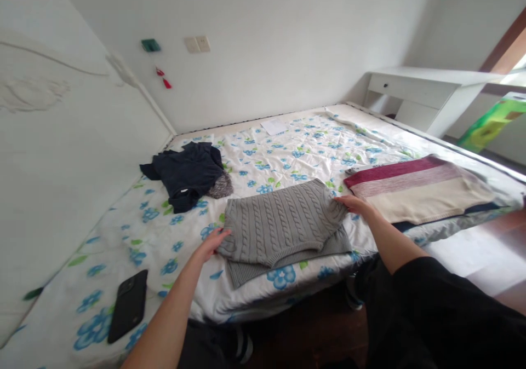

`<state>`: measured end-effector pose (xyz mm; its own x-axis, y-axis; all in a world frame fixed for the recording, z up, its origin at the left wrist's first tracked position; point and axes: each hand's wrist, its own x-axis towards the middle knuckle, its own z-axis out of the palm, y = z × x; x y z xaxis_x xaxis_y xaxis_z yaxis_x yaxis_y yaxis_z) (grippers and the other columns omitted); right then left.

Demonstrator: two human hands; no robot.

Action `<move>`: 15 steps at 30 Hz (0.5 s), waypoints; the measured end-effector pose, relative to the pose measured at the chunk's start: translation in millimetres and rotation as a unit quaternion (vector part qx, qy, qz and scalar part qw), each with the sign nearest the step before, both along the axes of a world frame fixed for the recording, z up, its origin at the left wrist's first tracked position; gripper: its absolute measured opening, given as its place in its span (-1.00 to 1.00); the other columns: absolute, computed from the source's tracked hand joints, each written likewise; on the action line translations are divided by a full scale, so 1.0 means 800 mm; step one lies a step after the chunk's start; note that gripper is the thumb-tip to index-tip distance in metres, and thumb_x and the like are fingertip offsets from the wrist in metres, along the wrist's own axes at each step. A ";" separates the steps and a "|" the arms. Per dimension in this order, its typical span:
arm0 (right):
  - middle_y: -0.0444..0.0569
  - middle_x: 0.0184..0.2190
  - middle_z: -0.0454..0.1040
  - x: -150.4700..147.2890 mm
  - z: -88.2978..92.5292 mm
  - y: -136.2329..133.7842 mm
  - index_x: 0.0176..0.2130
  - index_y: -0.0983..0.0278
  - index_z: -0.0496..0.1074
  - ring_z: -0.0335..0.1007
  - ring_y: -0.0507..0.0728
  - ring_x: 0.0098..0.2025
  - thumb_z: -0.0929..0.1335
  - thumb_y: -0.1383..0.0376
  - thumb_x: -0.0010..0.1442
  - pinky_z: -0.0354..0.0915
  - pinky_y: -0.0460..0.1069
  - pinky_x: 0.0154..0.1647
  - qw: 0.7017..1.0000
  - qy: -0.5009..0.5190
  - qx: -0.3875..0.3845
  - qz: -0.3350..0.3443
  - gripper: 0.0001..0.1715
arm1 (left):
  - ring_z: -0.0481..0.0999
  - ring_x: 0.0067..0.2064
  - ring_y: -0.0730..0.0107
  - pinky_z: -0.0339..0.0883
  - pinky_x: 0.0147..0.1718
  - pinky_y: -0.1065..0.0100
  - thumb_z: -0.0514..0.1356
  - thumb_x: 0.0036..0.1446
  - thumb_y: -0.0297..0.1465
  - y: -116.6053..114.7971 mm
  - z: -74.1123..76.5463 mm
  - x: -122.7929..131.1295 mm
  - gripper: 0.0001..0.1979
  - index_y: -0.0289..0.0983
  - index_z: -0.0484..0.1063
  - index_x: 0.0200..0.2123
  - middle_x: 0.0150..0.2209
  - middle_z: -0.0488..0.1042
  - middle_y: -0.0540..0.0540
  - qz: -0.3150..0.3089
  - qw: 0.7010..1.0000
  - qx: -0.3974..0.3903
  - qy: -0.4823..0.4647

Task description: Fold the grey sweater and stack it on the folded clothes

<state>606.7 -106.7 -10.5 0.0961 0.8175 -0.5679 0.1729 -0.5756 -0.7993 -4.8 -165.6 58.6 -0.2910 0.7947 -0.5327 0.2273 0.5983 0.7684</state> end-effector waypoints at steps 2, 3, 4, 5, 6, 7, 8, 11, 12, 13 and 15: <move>0.15 -0.21 0.73 0.003 0.002 -0.018 -0.13 0.35 0.61 0.67 0.20 -0.15 0.57 0.15 0.43 0.57 -0.02 -0.15 0.999 0.031 -0.026 0.004 -0.71 | 0.79 0.02 -0.02 0.64 -0.04 0.15 0.65 0.03 -0.18 -0.026 0.004 -0.002 -0.52 -0.16 0.55 -0.08 0.00 0.78 -0.27 -0.020 0.999 -0.024 -0.031; 0.17 -0.21 0.72 0.005 0.003 -0.027 -0.13 0.36 0.60 0.68 0.20 -0.15 0.55 0.19 0.45 0.58 -0.01 -0.14 0.998 0.047 -0.031 0.008 -0.74 | 0.79 -0.01 -0.01 0.66 -0.05 0.14 0.65 0.03 -0.16 -0.039 0.006 -0.004 -0.53 -0.15 0.56 -0.12 -0.02 0.78 -0.27 -0.028 0.997 -0.039 -0.053; 0.18 -0.22 0.71 0.006 0.005 -0.036 -0.14 0.37 0.59 0.68 0.21 -0.15 0.53 0.23 0.46 0.59 0.00 -0.13 0.997 0.061 -0.036 0.013 -0.78 | 0.80 -0.05 0.01 0.67 -0.06 0.15 0.66 0.02 -0.15 -0.051 0.007 -0.006 -0.54 -0.15 0.57 -0.15 -0.04 0.78 -0.26 -0.031 0.995 -0.054 -0.075; 0.18 -0.23 0.70 0.006 0.006 -0.045 -0.14 0.36 0.57 0.68 0.21 -0.17 0.51 0.27 0.48 0.59 0.02 -0.12 0.996 0.071 -0.044 0.017 -0.81 | 0.79 -0.09 0.03 0.67 -0.09 0.17 0.66 0.02 -0.14 -0.063 0.008 -0.008 -0.56 -0.16 0.57 -0.18 -0.07 0.78 -0.26 -0.029 0.993 -0.065 -0.095; 0.17 -0.25 0.68 0.005 0.008 -0.053 -0.15 0.35 0.56 0.67 0.21 -0.19 0.50 0.28 0.49 0.60 0.03 -0.12 0.996 0.071 -0.052 0.020 -0.83 | 0.79 -0.12 0.06 0.68 -0.11 0.18 0.67 0.01 -0.14 -0.075 0.008 -0.009 -0.56 -0.16 0.56 -0.21 -0.10 0.78 -0.25 -0.026 0.991 -0.072 -0.112; 0.14 -0.28 0.66 0.003 0.010 -0.061 -0.17 0.33 0.55 0.66 0.20 -0.22 0.50 0.26 0.50 0.60 0.04 -0.12 0.996 0.062 -0.061 0.025 -0.81 | 0.79 -0.14 0.07 0.68 -0.12 0.19 0.67 0.01 -0.13 -0.086 0.006 -0.009 -0.56 -0.16 0.56 -0.22 -0.12 0.77 -0.24 -0.024 0.989 -0.077 -0.128; 0.11 -0.31 0.64 0.000 0.011 -0.069 -0.18 0.31 0.54 0.65 0.19 -0.25 0.51 0.23 0.49 0.61 0.04 -0.12 0.996 0.045 -0.070 0.034 -0.78 | 0.78 -0.14 0.08 0.68 -0.13 0.20 0.67 0.01 -0.12 -0.096 0.004 -0.007 -0.55 -0.16 0.56 -0.22 -0.14 0.77 -0.24 -0.024 0.986 -0.081 -0.142; 0.05 -0.31 0.61 -0.017 0.015 -0.089 -0.18 0.27 0.52 0.62 0.18 -0.26 0.59 0.09 0.39 0.63 0.05 -0.15 0.996 -0.010 -0.065 0.063 -0.65 | 0.79 -0.11 0.09 0.69 -0.11 0.22 0.66 0.04 -0.06 -0.119 -0.011 0.004 -0.52 -0.18 0.58 -0.17 -0.13 0.76 -0.24 -0.025 0.981 -0.084 -0.171; 0.06 -0.26 0.63 -0.025 0.016 -0.094 -0.16 0.27 0.52 0.63 0.19 -0.23 0.63 0.06 0.33 0.63 0.06 -0.15 0.996 -0.031 -0.052 0.067 -0.60 | 0.79 -0.11 0.09 0.69 -0.11 0.22 0.65 0.05 -0.04 -0.123 -0.016 0.009 -0.51 -0.18 0.59 -0.15 -0.12 0.77 -0.24 -0.019 0.982 -0.080 -0.171; 0.09 -0.20 0.65 -0.034 0.016 -0.099 -0.13 0.26 0.53 0.65 0.22 -0.19 0.64 0.04 0.29 0.64 0.09 -0.14 0.996 -0.056 -0.034 0.066 -0.56 | 0.79 -0.09 0.09 0.69 -0.10 0.23 0.65 0.06 -0.02 -0.127 -0.021 0.015 -0.49 -0.17 0.60 -0.13 -0.10 0.77 -0.25 -0.011 0.983 -0.074 -0.167; 0.16 -0.08 0.68 -0.053 0.015 -0.107 -0.07 0.26 0.56 0.68 0.30 -0.08 0.64 0.03 0.26 0.64 0.15 -0.09 0.989 -0.132 0.013 0.060 -0.54 | 0.79 -0.05 0.06 0.69 -0.08 0.22 0.65 0.04 -0.02 -0.129 -0.027 0.024 -0.48 -0.17 0.62 -0.10 -0.07 0.78 -0.26 -0.003 0.987 -0.053 -0.155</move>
<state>564.1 -192.6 1.6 0.1390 0.8461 -0.5146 0.4440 -0.5177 -0.7314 14.3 -268.9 36.6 -0.0961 0.7307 -0.6759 -0.0037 0.6788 0.7343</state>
